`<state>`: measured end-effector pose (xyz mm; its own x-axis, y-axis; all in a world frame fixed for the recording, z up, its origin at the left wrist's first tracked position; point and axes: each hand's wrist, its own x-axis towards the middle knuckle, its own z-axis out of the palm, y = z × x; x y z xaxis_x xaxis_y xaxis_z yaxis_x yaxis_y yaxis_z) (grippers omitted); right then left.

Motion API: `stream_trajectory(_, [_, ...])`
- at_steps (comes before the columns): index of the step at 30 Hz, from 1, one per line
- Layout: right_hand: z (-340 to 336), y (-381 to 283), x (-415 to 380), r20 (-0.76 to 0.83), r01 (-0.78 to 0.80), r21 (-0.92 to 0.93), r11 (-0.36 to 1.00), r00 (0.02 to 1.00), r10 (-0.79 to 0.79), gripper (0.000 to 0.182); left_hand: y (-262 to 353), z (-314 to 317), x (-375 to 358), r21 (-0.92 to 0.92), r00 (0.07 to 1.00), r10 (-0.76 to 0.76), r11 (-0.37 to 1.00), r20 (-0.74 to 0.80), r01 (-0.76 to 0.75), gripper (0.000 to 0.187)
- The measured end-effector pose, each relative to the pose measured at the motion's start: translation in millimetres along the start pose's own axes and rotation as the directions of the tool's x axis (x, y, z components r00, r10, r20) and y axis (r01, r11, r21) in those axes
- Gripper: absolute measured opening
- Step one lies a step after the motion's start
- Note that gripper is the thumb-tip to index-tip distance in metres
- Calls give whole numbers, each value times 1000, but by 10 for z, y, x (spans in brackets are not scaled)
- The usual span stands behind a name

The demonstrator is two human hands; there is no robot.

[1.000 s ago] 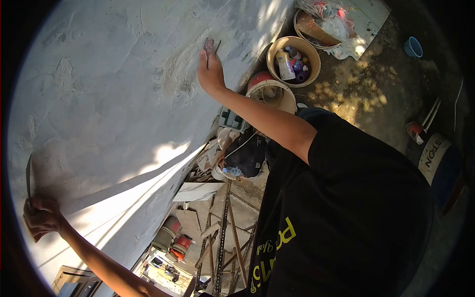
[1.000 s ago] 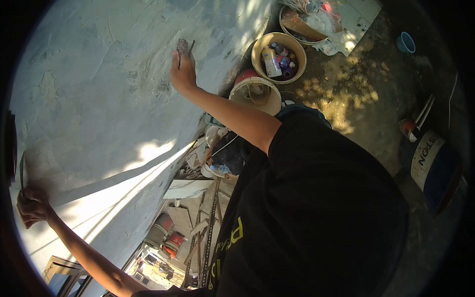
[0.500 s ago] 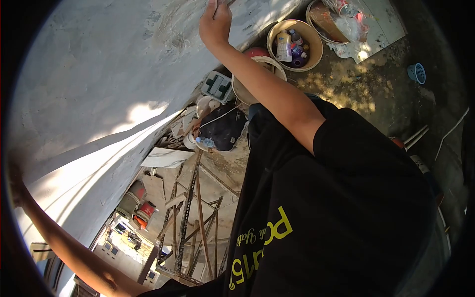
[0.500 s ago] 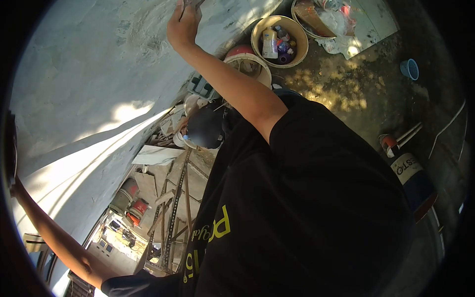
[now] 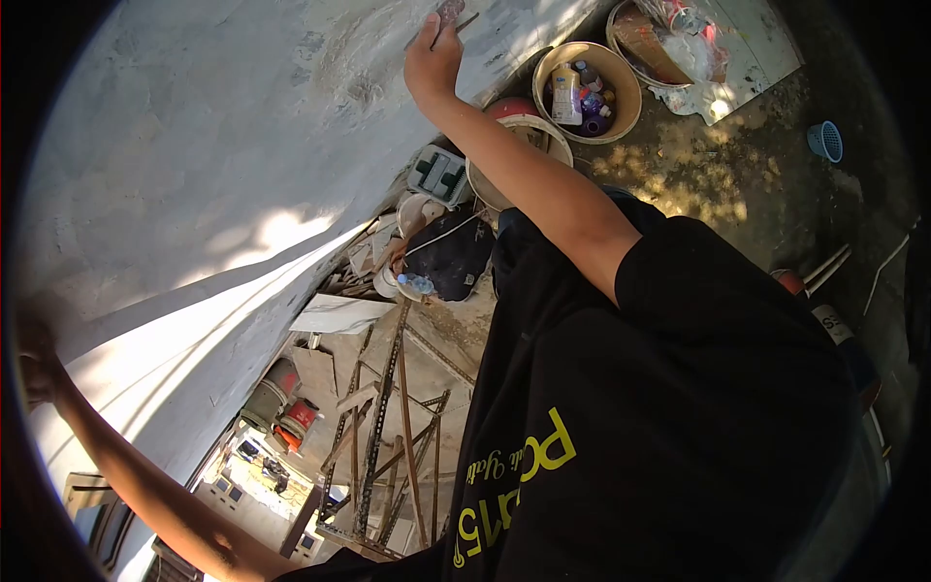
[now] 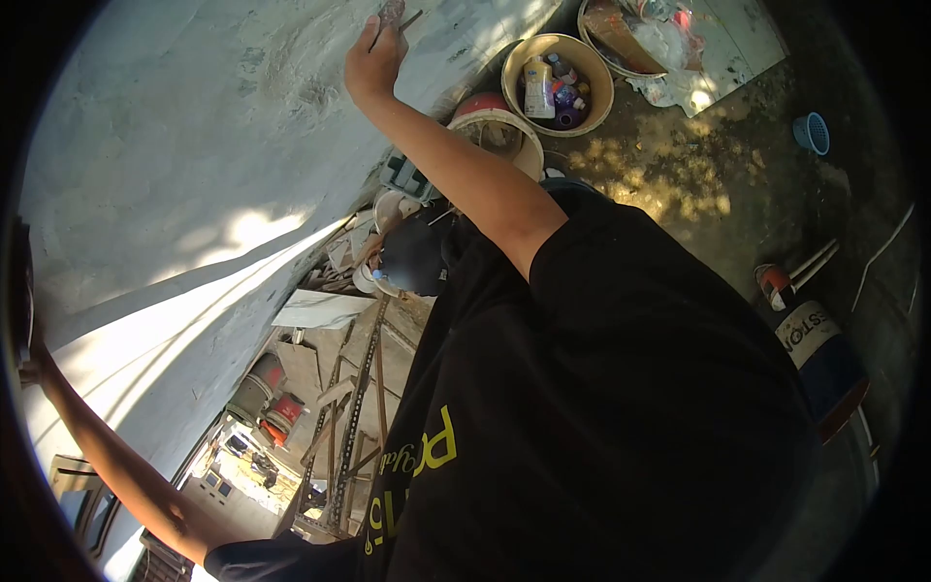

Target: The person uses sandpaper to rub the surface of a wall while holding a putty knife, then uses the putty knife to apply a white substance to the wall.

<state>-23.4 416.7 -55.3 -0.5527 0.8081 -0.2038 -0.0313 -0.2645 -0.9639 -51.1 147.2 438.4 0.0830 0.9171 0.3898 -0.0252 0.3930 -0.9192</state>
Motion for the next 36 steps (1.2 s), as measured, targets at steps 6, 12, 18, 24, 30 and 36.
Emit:
stream_trajectory(6, [-73,-393,-64,151,-92,44,995,985,85,40,-212,191,-284,21,999,-14,1000,-40,15,29])
stream_trajectory(12, [-6,-390,-11,26,-159,122,980,987,157,41,-400,216,-437,57,998,-22,998,-59,25,26])
stream_trajectory(18, [-255,-846,26,90,-26,18,1000,996,24,40,-94,90,-221,-111,988,-142,985,-55,136,22])
stream_trajectory(24, [-389,-575,119,150,-89,-37,995,984,94,48,-36,49,-186,-104,984,-178,979,-29,174,24])
stream_trajectory(30, [-344,-686,124,146,-12,29,1000,989,8,47,33,17,-151,-82,981,-194,978,-20,192,24])
stream_trajectory(36, [-401,-829,396,53,-157,156,975,987,150,41,76,-44,-98,-88,981,-192,978,-10,190,26])
